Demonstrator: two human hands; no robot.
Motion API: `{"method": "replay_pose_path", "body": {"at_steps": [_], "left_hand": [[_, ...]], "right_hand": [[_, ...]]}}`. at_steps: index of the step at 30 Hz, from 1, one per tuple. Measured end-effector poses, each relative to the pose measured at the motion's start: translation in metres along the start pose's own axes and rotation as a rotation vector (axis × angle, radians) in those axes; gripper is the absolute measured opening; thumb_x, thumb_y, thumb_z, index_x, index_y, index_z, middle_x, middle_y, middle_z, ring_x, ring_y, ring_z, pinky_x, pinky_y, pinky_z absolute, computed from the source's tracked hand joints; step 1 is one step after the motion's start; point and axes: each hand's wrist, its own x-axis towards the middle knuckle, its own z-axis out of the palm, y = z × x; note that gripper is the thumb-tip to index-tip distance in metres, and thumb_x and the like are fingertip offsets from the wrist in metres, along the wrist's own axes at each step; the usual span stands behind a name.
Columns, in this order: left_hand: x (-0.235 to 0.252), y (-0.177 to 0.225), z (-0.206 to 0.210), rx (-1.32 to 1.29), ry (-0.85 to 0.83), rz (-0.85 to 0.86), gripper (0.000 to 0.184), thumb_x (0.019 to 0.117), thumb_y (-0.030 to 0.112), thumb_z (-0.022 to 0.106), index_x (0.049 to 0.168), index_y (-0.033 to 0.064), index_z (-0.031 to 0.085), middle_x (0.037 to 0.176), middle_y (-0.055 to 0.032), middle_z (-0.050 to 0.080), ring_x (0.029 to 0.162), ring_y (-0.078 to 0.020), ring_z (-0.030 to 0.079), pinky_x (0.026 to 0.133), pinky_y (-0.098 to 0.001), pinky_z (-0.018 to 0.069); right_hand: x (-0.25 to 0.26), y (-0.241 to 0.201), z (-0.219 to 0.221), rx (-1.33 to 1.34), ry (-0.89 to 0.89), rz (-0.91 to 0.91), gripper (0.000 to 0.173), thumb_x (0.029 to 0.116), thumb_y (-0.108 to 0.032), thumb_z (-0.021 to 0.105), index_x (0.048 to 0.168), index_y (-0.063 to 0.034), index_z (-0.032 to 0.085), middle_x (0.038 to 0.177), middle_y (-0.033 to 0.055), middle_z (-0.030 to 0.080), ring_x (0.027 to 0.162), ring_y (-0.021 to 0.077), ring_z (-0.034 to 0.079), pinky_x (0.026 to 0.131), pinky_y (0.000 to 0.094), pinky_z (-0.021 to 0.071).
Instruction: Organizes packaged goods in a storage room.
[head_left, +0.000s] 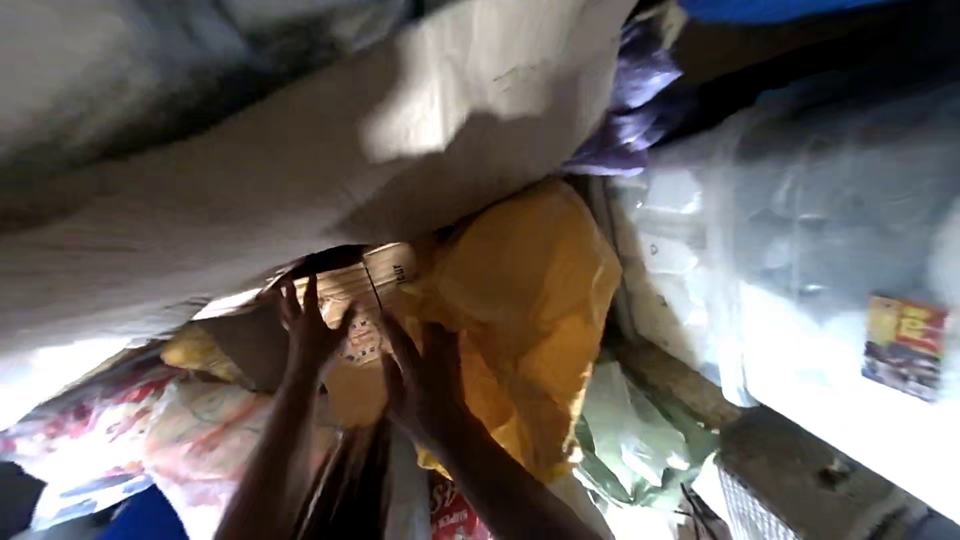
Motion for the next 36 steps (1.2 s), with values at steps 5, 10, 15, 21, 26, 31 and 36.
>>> {"method": "replay_pose_path", "body": {"at_steps": [5,10,15,21,26,31,36], "left_hand": [[-0.105,0.099,0.026,-0.661,-0.255,-0.285,0.108,0.0933,0.035,0.072,0.166,0.0141,-0.006,0.171,-0.0217,0.01,0.152,-0.0351,0.029,0.116,-0.053,0.0395],[-0.087,0.15,0.085,-0.755,-0.247,-0.448,0.081,0.0933,-0.004,0.065,0.16,0.0067,0.02,0.143,-0.0259,0.05,0.118,-0.0335,0.06,0.092,-0.051,0.0559],[-0.131,0.221,0.012,-0.074,-0.408,-0.149,0.04,0.1009,0.001,0.053,0.138,-0.0118,0.051,0.132,-0.0332,0.057,0.125,-0.0414,0.057,0.108,-0.0544,0.0439],[-0.248,0.313,0.019,0.043,-0.851,0.378,0.034,0.0968,0.011,0.065,0.126,-0.0066,0.065,0.109,-0.0277,0.071,0.105,-0.0423,0.069,0.093,-0.058,0.053],[-0.214,0.274,0.069,-0.113,-0.583,0.119,0.052,0.094,0.005,0.065,0.142,-0.0091,0.051,0.133,-0.0291,0.062,0.127,-0.038,0.059,0.111,-0.0504,0.0446],[-0.174,0.318,0.053,-0.057,-0.503,0.331,0.034,0.0987,0.007,0.058,0.128,-0.0069,0.064,0.119,-0.0286,0.069,0.115,-0.0422,0.065,0.102,-0.0558,0.0487],[-0.174,0.343,0.055,-0.076,-0.588,0.498,0.04,0.0946,0.0,0.059,0.133,-0.0106,0.06,0.125,-0.0303,0.066,0.122,-0.0447,0.061,0.108,-0.0549,0.0435]], "right_hand": [[-0.076,0.078,-0.131,-0.173,0.445,0.075,0.079,0.0834,-0.058,0.077,0.147,-0.0196,0.051,0.167,0.0237,0.021,0.158,0.0433,0.005,0.126,0.0624,0.0074],[-0.036,0.172,-0.121,0.109,-0.03,0.994,0.142,0.0682,-0.032,0.096,0.164,-0.0074,-0.005,0.158,0.0303,0.036,0.137,0.044,0.051,0.107,0.062,0.0462],[0.006,0.113,-0.189,0.821,0.086,0.927,0.052,0.0923,0.007,0.064,0.14,0.0097,0.044,0.107,0.0174,0.066,0.09,0.016,0.065,0.081,0.0308,0.0552],[-0.026,0.101,-0.281,0.791,0.48,0.861,0.047,0.0981,0.006,0.043,0.144,0.0135,0.035,0.115,0.0147,0.057,0.093,0.0016,0.058,0.08,0.0174,0.0494],[-0.022,0.12,-0.299,0.76,0.37,0.665,0.045,0.0803,0.014,0.055,0.125,0.0112,0.052,0.099,0.0005,0.066,0.083,-0.0045,0.064,0.073,0.016,0.0561],[-0.03,0.145,-0.313,0.33,0.308,1.062,0.032,0.106,-0.005,0.046,0.132,0.0114,0.053,0.112,0.0208,0.062,0.091,0.0196,0.061,0.081,0.0357,0.051],[-0.066,0.155,-0.305,0.317,0.57,1.138,0.02,0.1015,-0.002,0.05,0.116,0.0109,0.055,0.097,0.0112,0.055,0.083,0.0102,0.055,0.077,0.028,0.0487]]}}
